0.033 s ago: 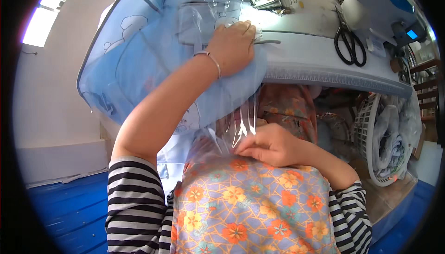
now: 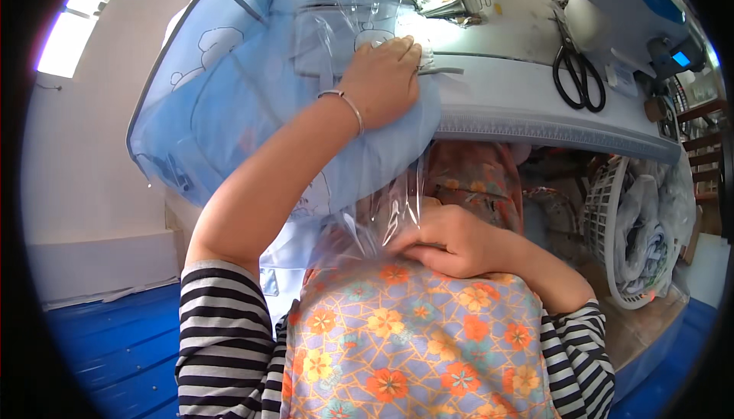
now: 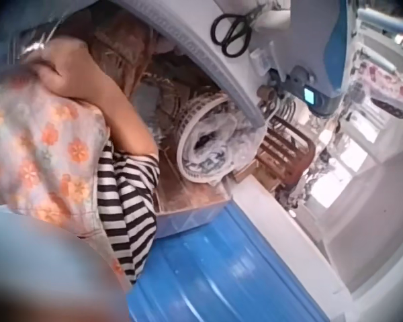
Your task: Sewing fabric and plastic components together using an industrial sewing machine to manufacture a product.
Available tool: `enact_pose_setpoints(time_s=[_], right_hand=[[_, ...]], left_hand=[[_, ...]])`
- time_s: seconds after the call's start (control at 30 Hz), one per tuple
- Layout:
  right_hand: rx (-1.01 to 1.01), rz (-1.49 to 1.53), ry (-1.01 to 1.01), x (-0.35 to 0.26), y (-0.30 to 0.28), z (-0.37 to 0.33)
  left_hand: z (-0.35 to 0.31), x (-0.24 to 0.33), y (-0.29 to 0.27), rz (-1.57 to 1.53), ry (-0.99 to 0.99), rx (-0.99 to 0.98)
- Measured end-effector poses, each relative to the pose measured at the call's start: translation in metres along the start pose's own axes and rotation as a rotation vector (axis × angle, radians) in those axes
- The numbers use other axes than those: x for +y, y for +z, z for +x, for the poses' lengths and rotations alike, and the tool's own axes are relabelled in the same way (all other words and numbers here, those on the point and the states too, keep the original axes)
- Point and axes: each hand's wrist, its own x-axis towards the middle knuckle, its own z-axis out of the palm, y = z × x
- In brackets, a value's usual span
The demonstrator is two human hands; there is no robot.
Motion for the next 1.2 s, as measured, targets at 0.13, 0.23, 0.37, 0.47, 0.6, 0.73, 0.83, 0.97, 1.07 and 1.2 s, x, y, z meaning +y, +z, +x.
enact_pose_setpoints(time_s=[0.13, 0.23, 0.37, 0.47, 0.6, 0.73, 0.83, 0.97, 1.07, 1.2], right_hand=[[0.437, -0.150, 0.185, 0.036, -0.017, 0.010], [0.477, 0.466, 0.408, 0.064, -0.004, 0.020], [0.301, 0.797, 0.601, 0.082, 0.009, 0.033], [0.301, 0.724, 0.551, 0.077, 0.016, 0.032], [0.418, 0.690, 0.474, 0.068, 0.023, 0.033], [0.551, 0.783, 0.378, 0.061, 0.024, 0.039], [0.597, 0.753, 0.380, 0.056, 0.020, 0.044], [0.675, 0.808, 0.400, 0.049, 0.015, 0.051], [0.652, 0.715, 0.483, 0.045, 0.015, 0.057], [0.480, 0.833, 0.609, 0.042, 0.018, 0.063]], left_hand=[[-0.006, -0.001, 0.003, -0.131, -0.013, 0.014], [-0.004, 0.005, 0.002, -0.114, -0.049, -0.038], [-0.009, 0.011, 0.005, 0.064, 0.002, 0.073], [-0.012, 0.007, 0.008, 0.094, 0.018, 0.087], [-0.003, -0.004, 0.010, 0.029, 0.022, 0.036], [0.006, -0.014, 0.011, 0.036, 0.089, 0.022], [0.011, -0.022, 0.013, 0.049, 0.141, 0.095], [0.021, -0.033, 0.011, 0.015, 0.188, 0.154], [0.030, -0.041, 0.002, -0.025, 0.198, 0.091], [0.030, -0.041, -0.010, -0.066, 0.259, 0.051]])
